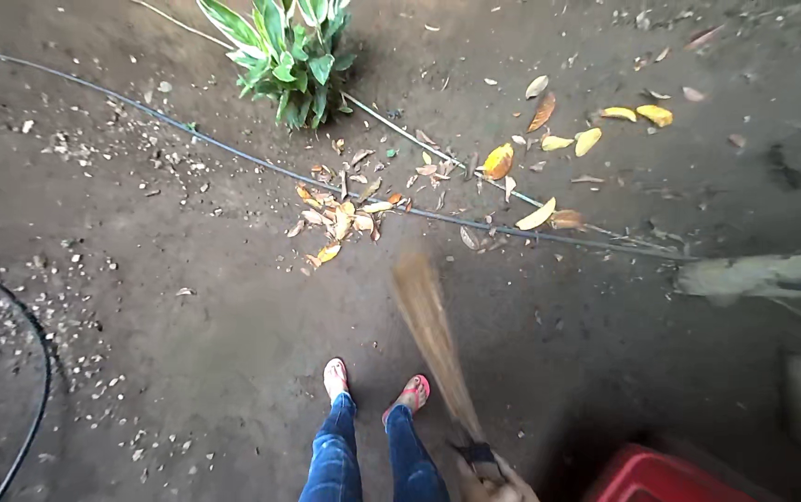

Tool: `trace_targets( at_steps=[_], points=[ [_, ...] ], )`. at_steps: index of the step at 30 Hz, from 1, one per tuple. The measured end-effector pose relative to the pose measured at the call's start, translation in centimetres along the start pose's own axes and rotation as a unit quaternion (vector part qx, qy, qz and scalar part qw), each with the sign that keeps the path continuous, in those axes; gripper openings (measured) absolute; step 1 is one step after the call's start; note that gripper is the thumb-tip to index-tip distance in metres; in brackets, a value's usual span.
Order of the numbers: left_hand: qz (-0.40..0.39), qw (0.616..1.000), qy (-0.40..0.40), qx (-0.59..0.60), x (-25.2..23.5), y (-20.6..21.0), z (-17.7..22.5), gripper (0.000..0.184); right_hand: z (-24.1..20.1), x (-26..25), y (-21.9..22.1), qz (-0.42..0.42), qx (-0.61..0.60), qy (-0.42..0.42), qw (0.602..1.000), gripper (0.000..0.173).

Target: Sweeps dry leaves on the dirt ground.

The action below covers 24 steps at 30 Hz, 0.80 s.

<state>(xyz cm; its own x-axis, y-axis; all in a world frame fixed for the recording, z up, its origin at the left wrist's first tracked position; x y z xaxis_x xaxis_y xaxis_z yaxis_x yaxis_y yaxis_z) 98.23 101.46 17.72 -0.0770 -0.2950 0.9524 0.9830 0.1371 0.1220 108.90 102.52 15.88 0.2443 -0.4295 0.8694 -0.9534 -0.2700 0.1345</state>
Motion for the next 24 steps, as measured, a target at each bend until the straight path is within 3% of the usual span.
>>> trace_targets(
  at_steps=[2, 3, 4, 6, 8, 11, 13, 16, 19, 20, 22, 24],
  points=[
    [0.024, 0.996, -0.08, 0.024, -1.0, 2.0, 1.8, 0.064, -0.2, -1.0, -2.1, 0.015, 0.045, 0.013, 0.999, 0.046],
    [-0.013, 0.998, -0.049, 0.029, -3.2, 2.2, 1.6, 0.06, -0.4, -2.2, -2.7, 0.059, 0.041, 0.003, 0.997, 0.039],
    [-0.062, 0.998, -0.007, 0.018, -5.8, 1.7, 1.7, 0.068, -0.3, -3.8, -3.0, 0.116, 0.019, -0.014, 0.993, 0.038],
    [-0.118, 0.991, 0.067, -0.011, -10.0, -0.2, 3.6, 0.091, -2.0, -6.6, -1.4, 0.189, -0.016, -0.062, 0.98, 0.054],
    [-0.122, 0.985, 0.115, -0.035, -11.0, -3.6, 5.7, 0.095, -3.7, -8.4, 2.4, 0.193, -0.046, -0.108, 0.974, 0.065],
    [-0.093, 0.983, 0.149, -0.056, -8.3, -10.8, 5.5, 0.104, -4.1, -8.5, 9.0, 0.107, -0.093, -0.118, 0.983, 0.082],
    [-0.011, 0.988, 0.152, -0.008, -5.7, -14.7, 3.5, 0.109, -3.5, -8.4, 12.8, 0.002, -0.091, -0.091, 0.992, 0.083],
    [0.167, 0.975, 0.106, 0.106, -4.6, -19.0, -0.5, 0.114, -2.3, -10.8, 18.2, -0.123, -0.002, -0.026, 0.992, 0.07],
    [0.256, 0.946, 0.043, 0.195, -7.9, -22.8, -0.2, 0.098, -3.0, -17.3, 21.7, -0.202, 0.12, 0.022, 0.972, 0.051],
    [0.256, 0.947, 0.023, 0.19, -9.7, -23.6, 1.0, 0.087, -3.9, -19.3, 22.0, -0.2, 0.14, 0.029, 0.969, 0.045],
    [0.186, 0.977, 0.009, 0.107, -13.6, -24.9, 5.1, 0.071, -5.8, -22.1, 21.2, -0.114, 0.096, 0.002, 0.989, 0.035],
    [0.064, 0.997, 0.03, -0.03, -16.1, -25.8, 9.7, 0.078, -6.8, -23.1, 20.9, 0.021, -0.031, -0.055, 0.998, 0.036]
  ],
)
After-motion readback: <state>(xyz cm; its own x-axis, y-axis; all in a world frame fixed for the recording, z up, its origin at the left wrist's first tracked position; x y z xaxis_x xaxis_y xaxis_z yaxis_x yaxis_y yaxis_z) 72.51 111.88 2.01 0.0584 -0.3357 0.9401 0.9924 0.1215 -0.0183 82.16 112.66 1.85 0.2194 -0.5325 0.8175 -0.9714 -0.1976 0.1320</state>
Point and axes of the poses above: each hand's wrist, its own x-axis away from the middle knuckle, its own y-axis out of the palm, z = x × y, the point moved 1 cm from there along -x, towards the middle knuckle, and after that the axes turned 10 degrees about -x, right-handed, at the moved point
